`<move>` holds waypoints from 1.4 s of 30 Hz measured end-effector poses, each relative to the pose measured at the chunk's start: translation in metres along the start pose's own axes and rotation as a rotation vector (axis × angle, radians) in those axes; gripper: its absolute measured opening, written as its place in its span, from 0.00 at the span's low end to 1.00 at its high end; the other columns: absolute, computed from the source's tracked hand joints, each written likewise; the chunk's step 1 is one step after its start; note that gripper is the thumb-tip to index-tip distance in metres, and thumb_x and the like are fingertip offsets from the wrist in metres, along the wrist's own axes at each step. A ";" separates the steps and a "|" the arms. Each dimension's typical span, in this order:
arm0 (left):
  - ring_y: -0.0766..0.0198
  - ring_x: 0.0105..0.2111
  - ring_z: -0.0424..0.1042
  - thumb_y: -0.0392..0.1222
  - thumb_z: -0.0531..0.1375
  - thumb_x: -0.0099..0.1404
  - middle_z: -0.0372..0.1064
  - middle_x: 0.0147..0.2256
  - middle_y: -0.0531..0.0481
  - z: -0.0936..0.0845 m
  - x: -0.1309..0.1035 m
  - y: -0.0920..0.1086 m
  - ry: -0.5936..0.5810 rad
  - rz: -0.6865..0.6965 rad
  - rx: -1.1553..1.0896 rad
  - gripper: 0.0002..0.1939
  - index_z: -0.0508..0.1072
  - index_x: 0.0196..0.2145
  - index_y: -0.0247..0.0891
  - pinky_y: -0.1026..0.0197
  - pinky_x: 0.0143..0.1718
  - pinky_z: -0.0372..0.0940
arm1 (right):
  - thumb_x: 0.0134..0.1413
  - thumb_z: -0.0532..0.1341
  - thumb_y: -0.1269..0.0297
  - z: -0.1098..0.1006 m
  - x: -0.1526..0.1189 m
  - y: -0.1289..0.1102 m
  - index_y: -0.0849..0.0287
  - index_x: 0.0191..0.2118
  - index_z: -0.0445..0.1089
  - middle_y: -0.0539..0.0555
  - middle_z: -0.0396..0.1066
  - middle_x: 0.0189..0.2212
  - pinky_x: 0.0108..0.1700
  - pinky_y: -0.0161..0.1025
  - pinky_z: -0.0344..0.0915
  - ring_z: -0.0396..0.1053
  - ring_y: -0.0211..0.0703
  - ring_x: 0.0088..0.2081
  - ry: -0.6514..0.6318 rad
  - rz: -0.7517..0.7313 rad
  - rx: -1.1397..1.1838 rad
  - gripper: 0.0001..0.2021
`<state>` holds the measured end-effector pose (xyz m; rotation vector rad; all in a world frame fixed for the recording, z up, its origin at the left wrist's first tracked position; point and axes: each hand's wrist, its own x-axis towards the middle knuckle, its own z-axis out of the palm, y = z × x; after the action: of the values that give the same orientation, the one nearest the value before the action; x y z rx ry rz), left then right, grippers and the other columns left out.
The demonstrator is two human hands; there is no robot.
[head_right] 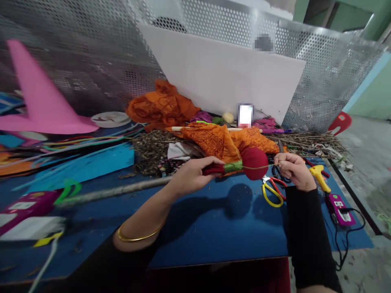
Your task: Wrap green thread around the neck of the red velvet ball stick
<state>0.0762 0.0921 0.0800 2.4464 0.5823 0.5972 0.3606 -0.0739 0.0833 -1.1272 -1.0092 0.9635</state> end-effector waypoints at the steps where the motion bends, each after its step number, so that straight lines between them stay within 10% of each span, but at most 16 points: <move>1: 0.60 0.34 0.77 0.40 0.59 0.59 0.79 0.35 0.50 -0.001 -0.001 0.002 -0.048 0.024 -0.051 0.11 0.75 0.40 0.39 0.64 0.35 0.66 | 0.45 0.70 0.59 -0.003 0.001 0.002 0.62 0.26 0.71 0.49 0.69 0.26 0.16 0.30 0.41 0.44 0.23 0.14 0.035 -0.024 0.018 0.12; 12: 0.55 0.35 0.77 0.39 0.57 0.60 0.79 0.38 0.48 -0.016 -0.003 -0.001 0.158 -0.077 0.249 0.13 0.75 0.43 0.40 0.62 0.32 0.63 | 0.46 0.69 0.63 -0.015 -0.008 -0.006 0.62 0.30 0.77 0.49 0.67 0.21 0.22 0.32 0.53 0.58 0.32 0.21 -0.042 0.098 -0.469 0.07; 18: 0.60 0.37 0.77 0.32 0.56 0.55 0.79 0.37 0.51 -0.015 -0.003 0.001 -0.106 0.149 0.116 0.17 0.76 0.42 0.41 0.64 0.35 0.64 | 0.48 0.67 0.65 -0.006 -0.003 0.001 0.58 0.26 0.70 0.43 0.55 0.18 0.20 0.32 0.47 0.46 0.28 0.16 0.362 -0.347 -0.061 0.06; 25: 0.58 0.37 0.77 0.32 0.57 0.56 0.79 0.37 0.48 -0.015 0.000 -0.005 -0.049 0.090 0.156 0.15 0.76 0.41 0.40 0.62 0.36 0.65 | 0.48 0.68 0.57 -0.001 -0.017 -0.012 0.55 0.25 0.64 0.40 0.47 0.19 0.17 0.31 0.44 0.35 0.27 0.15 0.359 -0.480 0.148 0.13; 32: 0.62 0.34 0.77 0.36 0.61 0.59 0.79 0.35 0.46 -0.026 -0.007 0.003 -0.281 0.268 -0.352 0.11 0.77 0.40 0.35 0.67 0.36 0.67 | 0.49 0.69 0.64 -0.029 0.004 0.005 0.54 0.33 0.71 0.40 0.63 0.23 0.19 0.30 0.51 0.39 0.28 0.16 0.471 -0.510 0.480 0.07; 42: 0.59 0.36 0.77 0.42 0.63 0.57 0.77 0.35 0.47 -0.047 -0.011 -0.013 0.124 0.122 -0.489 0.13 0.75 0.39 0.34 0.60 0.39 0.73 | 0.50 0.68 0.62 -0.048 -0.063 -0.008 0.53 0.33 0.72 0.41 0.57 0.20 0.25 0.35 0.63 0.50 0.31 0.17 0.655 -0.714 0.451 0.06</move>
<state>0.0394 0.1150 0.1044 2.0010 0.2900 0.8357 0.3910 -0.1471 0.0761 -0.5542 -0.5351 0.1845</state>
